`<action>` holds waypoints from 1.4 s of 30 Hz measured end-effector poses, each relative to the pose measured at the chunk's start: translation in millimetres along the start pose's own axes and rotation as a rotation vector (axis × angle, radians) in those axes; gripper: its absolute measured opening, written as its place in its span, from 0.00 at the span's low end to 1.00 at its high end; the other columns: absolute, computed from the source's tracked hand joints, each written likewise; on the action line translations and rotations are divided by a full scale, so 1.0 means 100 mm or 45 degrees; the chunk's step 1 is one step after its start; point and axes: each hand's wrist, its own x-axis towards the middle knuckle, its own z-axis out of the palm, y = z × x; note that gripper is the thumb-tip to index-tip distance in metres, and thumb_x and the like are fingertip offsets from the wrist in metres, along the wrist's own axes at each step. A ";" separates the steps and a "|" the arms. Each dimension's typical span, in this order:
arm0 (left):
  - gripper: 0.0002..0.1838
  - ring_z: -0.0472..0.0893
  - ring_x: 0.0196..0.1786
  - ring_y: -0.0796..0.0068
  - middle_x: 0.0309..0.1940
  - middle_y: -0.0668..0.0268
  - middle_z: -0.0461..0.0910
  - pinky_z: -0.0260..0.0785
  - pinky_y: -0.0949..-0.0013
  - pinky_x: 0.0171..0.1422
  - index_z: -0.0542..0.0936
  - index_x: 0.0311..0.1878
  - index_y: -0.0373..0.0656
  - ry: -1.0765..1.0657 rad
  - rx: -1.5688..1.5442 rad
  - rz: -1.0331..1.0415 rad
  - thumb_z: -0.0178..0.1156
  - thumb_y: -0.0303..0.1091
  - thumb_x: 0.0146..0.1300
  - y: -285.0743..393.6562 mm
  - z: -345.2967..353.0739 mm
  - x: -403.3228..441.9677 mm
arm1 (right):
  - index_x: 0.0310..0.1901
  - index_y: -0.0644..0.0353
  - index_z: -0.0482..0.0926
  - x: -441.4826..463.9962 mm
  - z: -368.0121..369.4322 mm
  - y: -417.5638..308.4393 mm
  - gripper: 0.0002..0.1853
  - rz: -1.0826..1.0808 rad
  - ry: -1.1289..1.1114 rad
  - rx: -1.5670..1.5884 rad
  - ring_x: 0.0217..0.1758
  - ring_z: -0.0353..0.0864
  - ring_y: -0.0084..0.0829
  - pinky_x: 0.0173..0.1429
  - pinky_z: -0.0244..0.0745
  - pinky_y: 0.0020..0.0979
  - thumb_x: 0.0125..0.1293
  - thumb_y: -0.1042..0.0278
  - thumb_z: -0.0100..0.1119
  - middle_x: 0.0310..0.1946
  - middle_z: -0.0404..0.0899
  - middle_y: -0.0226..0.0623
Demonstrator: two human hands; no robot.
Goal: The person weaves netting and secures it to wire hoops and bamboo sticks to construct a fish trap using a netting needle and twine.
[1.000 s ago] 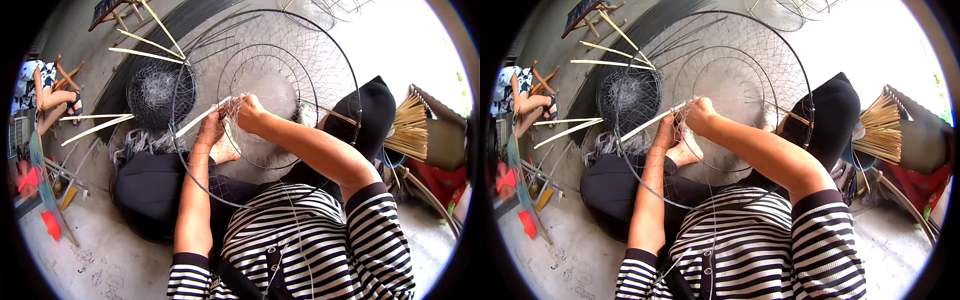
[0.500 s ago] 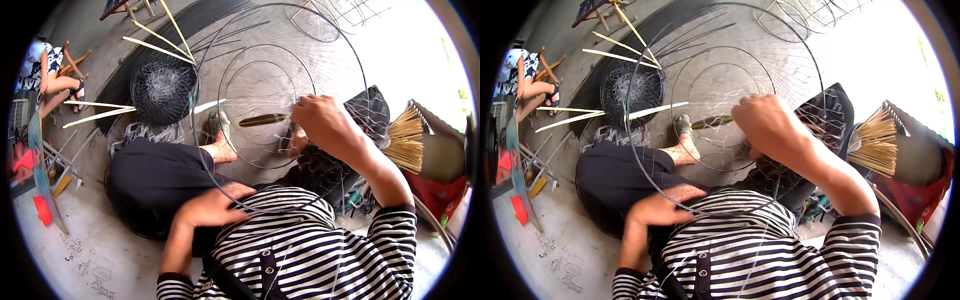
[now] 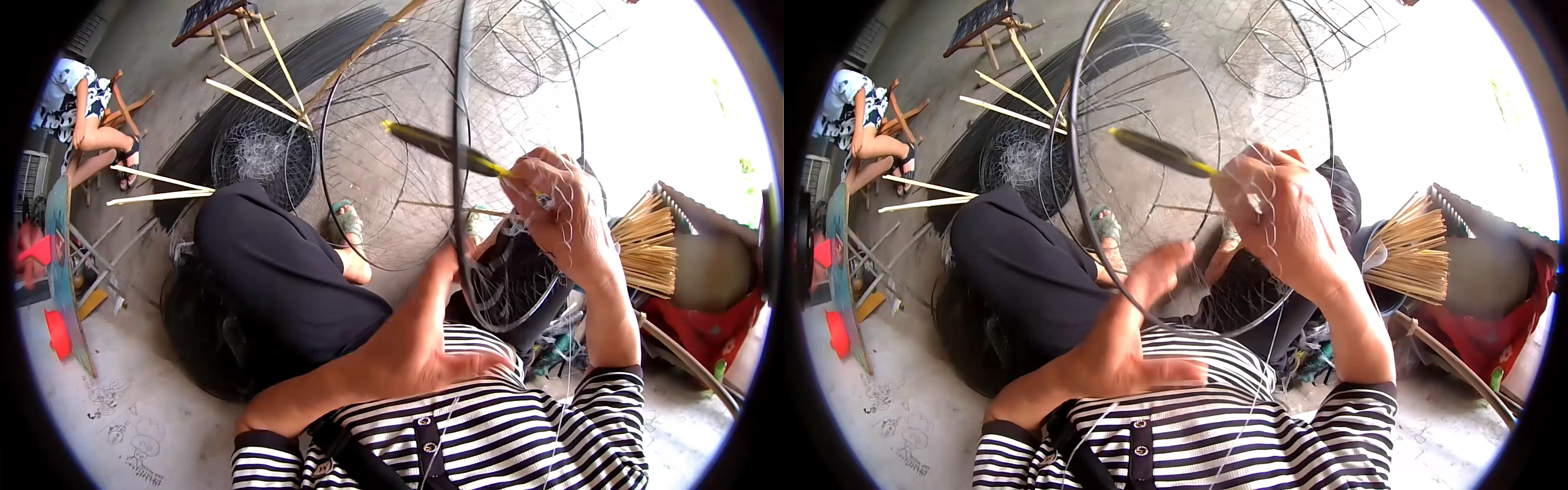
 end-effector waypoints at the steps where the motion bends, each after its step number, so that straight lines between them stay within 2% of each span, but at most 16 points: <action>1: 0.42 0.57 0.76 0.59 0.71 0.53 0.58 0.50 0.54 0.77 0.53 0.73 0.35 0.139 -0.081 -0.086 0.66 0.34 0.63 -0.08 0.01 0.04 | 0.36 0.66 0.79 0.00 0.01 -0.01 0.06 0.021 0.007 0.001 0.33 0.77 0.37 0.36 0.73 0.35 0.55 0.79 0.62 0.31 0.77 0.43; 2: 0.30 0.64 0.72 0.62 0.67 0.54 0.66 0.55 0.55 0.75 0.58 0.70 0.35 0.209 0.096 -0.050 0.58 0.31 0.69 -0.18 -0.10 0.13 | 0.35 0.66 0.79 0.03 -0.02 -0.01 0.04 0.107 -0.034 -0.003 0.32 0.77 0.35 0.35 0.73 0.33 0.58 0.78 0.61 0.32 0.76 0.42; 5: 0.12 0.85 0.35 0.72 0.38 0.57 0.83 0.74 0.76 0.33 0.69 0.55 0.38 0.597 -0.095 -0.174 0.40 0.32 0.77 -0.21 -0.48 0.40 | 0.37 0.66 0.80 0.10 -0.26 0.16 0.04 0.074 0.129 -0.063 0.32 0.77 0.30 0.33 0.72 0.29 0.66 0.75 0.60 0.30 0.77 0.41; 9: 0.14 0.74 0.18 0.84 0.27 0.63 0.81 0.62 0.79 0.19 0.73 0.53 0.39 0.716 0.598 -0.301 0.39 0.34 0.78 -0.25 -1.25 0.63 | 0.41 0.66 0.81 0.09 -0.65 0.35 0.07 0.069 0.187 -0.412 0.35 0.81 0.26 0.40 0.74 0.28 0.66 0.73 0.61 0.33 0.81 0.40; 12: 0.14 0.71 0.16 0.84 0.24 0.66 0.78 0.62 0.78 0.20 0.74 0.53 0.38 0.840 0.736 -0.318 0.41 0.35 0.78 -0.31 -1.68 0.85 | 0.41 0.70 0.82 0.03 -0.82 0.47 0.08 0.269 -0.021 0.236 0.32 0.80 0.25 0.34 0.75 0.24 0.66 0.73 0.61 0.34 0.83 0.39; 16: 0.15 0.77 0.26 0.83 0.33 0.67 0.79 0.67 0.78 0.27 0.73 0.58 0.37 0.736 0.650 -0.292 0.51 0.34 0.74 -0.24 -2.07 1.14 | 0.41 0.69 0.82 -0.08 -0.67 0.78 0.16 0.416 -0.044 0.815 0.25 0.83 0.25 0.25 0.76 0.24 0.72 0.61 0.55 0.32 0.86 0.41; 17: 0.21 0.79 0.40 0.81 0.44 0.64 0.78 0.71 0.76 0.40 0.70 0.63 0.35 0.591 0.582 -0.157 0.57 0.32 0.70 -0.20 -2.16 1.18 | 0.41 0.70 0.81 -0.12 -0.66 0.84 0.17 0.440 -0.019 0.998 0.27 0.83 0.28 0.28 0.77 0.25 0.73 0.60 0.53 0.33 0.86 0.43; 22: 0.44 0.54 0.77 0.54 0.73 0.39 0.54 0.50 0.59 0.78 0.55 0.73 0.29 0.975 0.314 0.227 0.68 0.35 0.61 -0.05 -1.86 0.92 | 0.40 0.69 0.78 -0.32 -0.42 1.11 0.18 0.514 0.387 1.696 0.43 0.84 0.39 0.45 0.79 0.32 0.74 0.61 0.47 0.42 0.84 0.50; 25: 0.50 0.46 0.79 0.52 0.76 0.40 0.44 0.42 0.56 0.80 0.45 0.76 0.32 0.996 0.227 -0.035 0.68 0.37 0.62 -0.35 -1.28 0.38 | 0.43 0.70 0.77 -0.51 -0.30 1.34 0.18 0.474 0.562 1.830 0.56 0.79 0.47 0.55 0.79 0.37 0.74 0.61 0.47 0.51 0.80 0.54; 30: 0.41 0.68 0.68 0.58 0.66 0.46 0.63 0.62 0.59 0.70 0.51 0.73 0.33 0.714 0.301 -0.116 0.64 0.33 0.65 -0.63 -0.45 -0.18 | 0.45 0.65 0.79 -0.65 -0.08 1.32 0.14 0.405 0.770 2.098 0.60 0.78 0.50 0.62 0.76 0.42 0.72 0.62 0.49 0.52 0.80 0.56; 31: 0.30 0.80 0.49 0.68 0.51 0.53 0.75 0.74 0.68 0.53 0.61 0.67 0.34 0.753 0.258 -0.093 0.61 0.31 0.67 -0.61 -0.46 -0.09 | 0.45 0.64 0.80 -0.63 -0.04 1.30 0.14 0.390 0.746 2.132 0.60 0.78 0.50 0.62 0.76 0.42 0.72 0.62 0.50 0.52 0.80 0.57; 33: 0.15 0.77 0.21 0.81 0.25 0.65 0.78 0.65 0.78 0.20 0.71 0.56 0.35 0.783 0.138 -0.489 0.58 0.27 0.69 -0.46 -0.88 0.01 | 0.46 0.65 0.81 -0.63 0.00 1.29 0.15 0.306 0.604 2.191 0.61 0.77 0.51 0.63 0.75 0.44 0.71 0.62 0.50 0.53 0.80 0.57; 34: 0.18 0.77 0.18 0.77 0.31 0.62 0.79 0.61 0.80 0.16 0.71 0.57 0.34 0.791 0.222 -0.343 0.58 0.35 0.70 -0.30 -1.06 0.14 | 0.46 0.65 0.81 -0.61 -0.01 1.21 0.15 0.316 0.554 2.226 0.61 0.77 0.51 0.63 0.75 0.44 0.71 0.62 0.51 0.53 0.80 0.57; 36: 0.28 0.82 0.38 0.73 0.43 0.58 0.80 0.73 0.76 0.37 0.66 0.64 0.32 0.742 0.160 -0.108 0.61 0.39 0.68 0.01 -1.41 0.37 | 0.45 0.65 0.81 -0.60 -0.04 0.96 0.15 0.352 0.464 2.288 0.61 0.77 0.52 0.64 0.75 0.45 0.70 0.63 0.51 0.54 0.79 0.58; 38: 0.38 0.70 0.68 0.64 0.63 0.51 0.70 0.61 0.64 0.70 0.56 0.73 0.30 0.800 0.122 0.209 0.61 0.40 0.68 0.13 -1.56 0.48 | 0.46 0.66 0.80 -0.71 -0.02 0.91 0.15 0.354 0.538 2.315 0.60 0.78 0.53 0.64 0.75 0.48 0.69 0.63 0.52 0.56 0.78 0.58; 42: 0.40 0.67 0.68 0.63 0.71 0.49 0.59 0.60 0.61 0.70 0.58 0.73 0.32 0.863 0.514 0.137 0.67 0.31 0.62 -0.33 -1.32 0.39 | 0.41 0.63 0.78 -0.88 0.01 0.68 0.08 0.487 0.479 2.381 0.56 0.80 0.54 0.56 0.80 0.50 0.69 0.71 0.50 0.49 0.81 0.59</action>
